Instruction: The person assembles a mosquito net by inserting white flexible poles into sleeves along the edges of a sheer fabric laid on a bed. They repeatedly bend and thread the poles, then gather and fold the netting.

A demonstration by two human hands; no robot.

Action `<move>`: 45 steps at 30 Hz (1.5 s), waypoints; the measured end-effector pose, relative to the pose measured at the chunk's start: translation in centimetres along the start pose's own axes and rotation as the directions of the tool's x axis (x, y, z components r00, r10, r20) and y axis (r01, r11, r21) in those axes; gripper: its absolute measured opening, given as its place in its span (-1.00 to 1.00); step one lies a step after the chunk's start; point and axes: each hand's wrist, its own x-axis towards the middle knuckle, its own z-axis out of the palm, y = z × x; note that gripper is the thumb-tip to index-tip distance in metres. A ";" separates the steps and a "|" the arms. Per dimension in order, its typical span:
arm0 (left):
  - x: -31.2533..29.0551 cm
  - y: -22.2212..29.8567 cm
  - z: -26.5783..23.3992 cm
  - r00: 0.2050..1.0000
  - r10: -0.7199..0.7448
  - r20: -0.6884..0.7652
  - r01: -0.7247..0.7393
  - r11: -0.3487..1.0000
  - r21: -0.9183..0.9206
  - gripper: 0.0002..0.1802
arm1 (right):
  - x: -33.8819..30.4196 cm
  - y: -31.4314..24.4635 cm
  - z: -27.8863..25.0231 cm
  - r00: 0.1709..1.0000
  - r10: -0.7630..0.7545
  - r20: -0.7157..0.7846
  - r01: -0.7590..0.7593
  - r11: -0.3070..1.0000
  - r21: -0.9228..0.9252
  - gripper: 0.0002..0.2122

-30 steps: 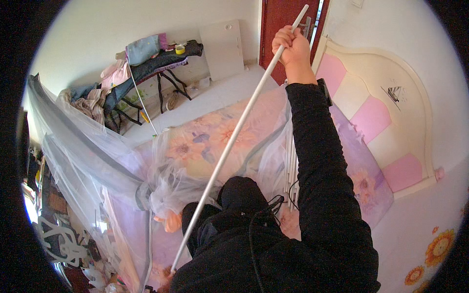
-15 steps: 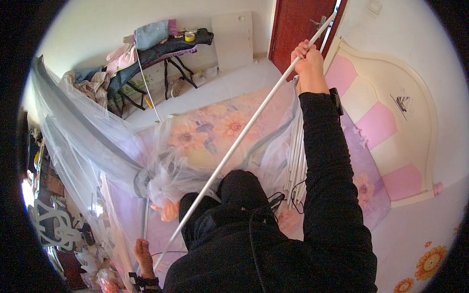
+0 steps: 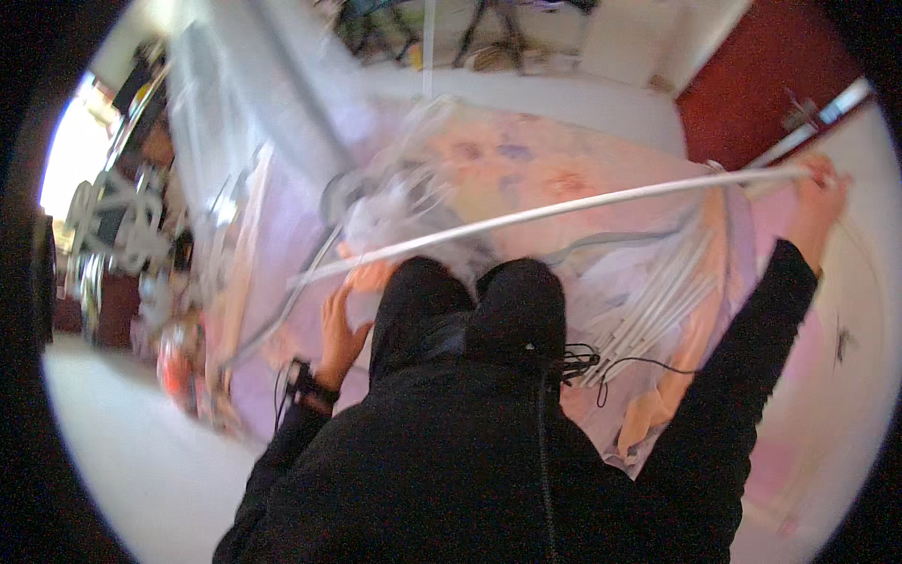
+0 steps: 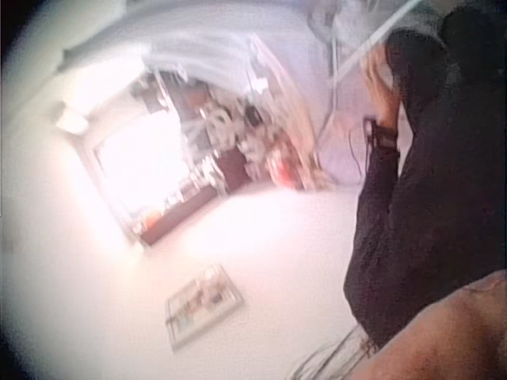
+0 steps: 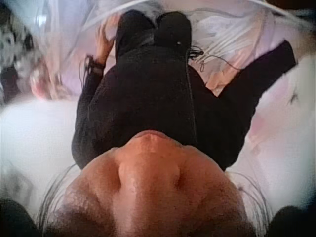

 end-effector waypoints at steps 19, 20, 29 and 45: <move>10.2 2.1 -6.9 0.926 0.377 -0.006 -0.376 0.924 0.070 -0.78 | 0.4 -7.7 -6.7 0.999 0.020 0.049 -0.016 0.996 -0.083 -0.74; 10.1 2.3 -7.4 0.938 0.340 0.073 -0.344 0.938 0.043 -0.77 | 0.4 -7.6 -7.1 0.994 0.001 0.112 0.024 0.976 -0.218 -0.79; 10.5 3.9 -9.5 0.946 0.323 0.034 -0.319 0.944 -0.085 -0.72 | 5.1 -11.0 -11.9 0.966 0.077 0.248 0.042 0.896 -0.441 -0.80; 14.0 7.5 -9.1 0.965 0.257 -0.044 -0.251 0.961 0.112 -0.76 | -4.9 -3.6 -5.9 0.917 -0.382 0.109 0.293 0.462 -0.837 -0.90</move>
